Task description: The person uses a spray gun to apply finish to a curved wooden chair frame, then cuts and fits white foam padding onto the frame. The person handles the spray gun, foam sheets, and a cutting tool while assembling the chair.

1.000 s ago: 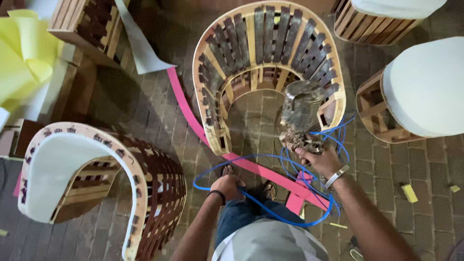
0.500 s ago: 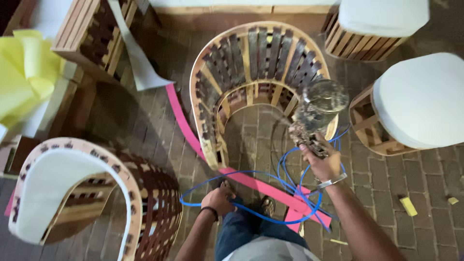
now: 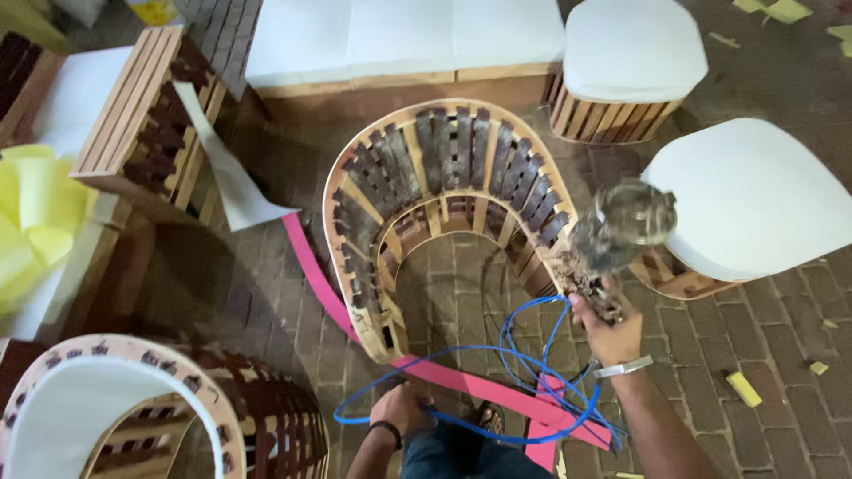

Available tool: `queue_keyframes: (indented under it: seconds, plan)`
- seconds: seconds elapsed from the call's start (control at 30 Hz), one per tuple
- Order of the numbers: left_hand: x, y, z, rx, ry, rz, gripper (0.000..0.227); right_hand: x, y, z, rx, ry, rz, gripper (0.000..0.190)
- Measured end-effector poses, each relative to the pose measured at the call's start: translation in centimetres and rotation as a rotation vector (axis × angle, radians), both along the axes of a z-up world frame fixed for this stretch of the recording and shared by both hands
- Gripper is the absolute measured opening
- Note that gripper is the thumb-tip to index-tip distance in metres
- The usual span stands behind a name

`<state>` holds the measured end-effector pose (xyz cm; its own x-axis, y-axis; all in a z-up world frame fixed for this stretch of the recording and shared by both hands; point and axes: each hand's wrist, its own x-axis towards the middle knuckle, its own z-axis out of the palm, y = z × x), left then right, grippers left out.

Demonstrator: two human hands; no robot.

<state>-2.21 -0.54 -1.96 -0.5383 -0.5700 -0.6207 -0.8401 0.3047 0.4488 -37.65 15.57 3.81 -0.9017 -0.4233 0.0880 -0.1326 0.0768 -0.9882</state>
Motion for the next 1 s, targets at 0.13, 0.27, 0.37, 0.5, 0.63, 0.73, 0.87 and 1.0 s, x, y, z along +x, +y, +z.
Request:
queue_keyframes:
  seconds: [0.13, 0.27, 0.37, 0.5, 0.63, 0.73, 0.87, 1.0]
  plan:
    - [-0.3, -0.4, -0.1, 0.011, -0.002, -0.026, 0.041, -0.3, 0.4, 0.9, -0.163, 0.042, 0.107, 0.025]
    - [-0.4, -0.1, 0.8, 0.001, -0.062, 0.012, 0.039, 0.0, 0.8, 2.0, -0.089, 0.086, -0.017, 0.029]
    - [-0.7, -0.1, 1.4, -0.039, -0.107, -0.065, 0.035, 0.5, 1.7, 2.5, -0.005, 0.13, -0.115, 0.04]
    - [-0.7, -0.8, 1.1, 0.03, -0.094, -0.055, 0.042, 1.6, 3.3, 3.0, 0.122, 0.069, -0.188, 0.04]
    - [-0.5, -1.5, -1.1, 0.01, -0.021, -0.149, 0.041, 3.2, 4.8, 3.1, 0.189, 0.094, -0.203, 0.046]
    - [0.9, -2.7, -2.5, 0.018, -0.015, -0.103, 0.032, 5.0, 4.7, 3.1, -0.066, 0.052, -0.124, 0.033]
    - [2.9, -4.5, -2.6, 0.001, -0.039, -0.209, 0.033, 8.0, 4.2, 4.1, -0.077, 0.111, -0.228, 0.037]
    - [5.7, -6.0, -2.3, 0.002, 0.034, -0.26, 0.039, 12.4, 3.2, 5.4, -0.083, 0.153, -0.35, 0.045]
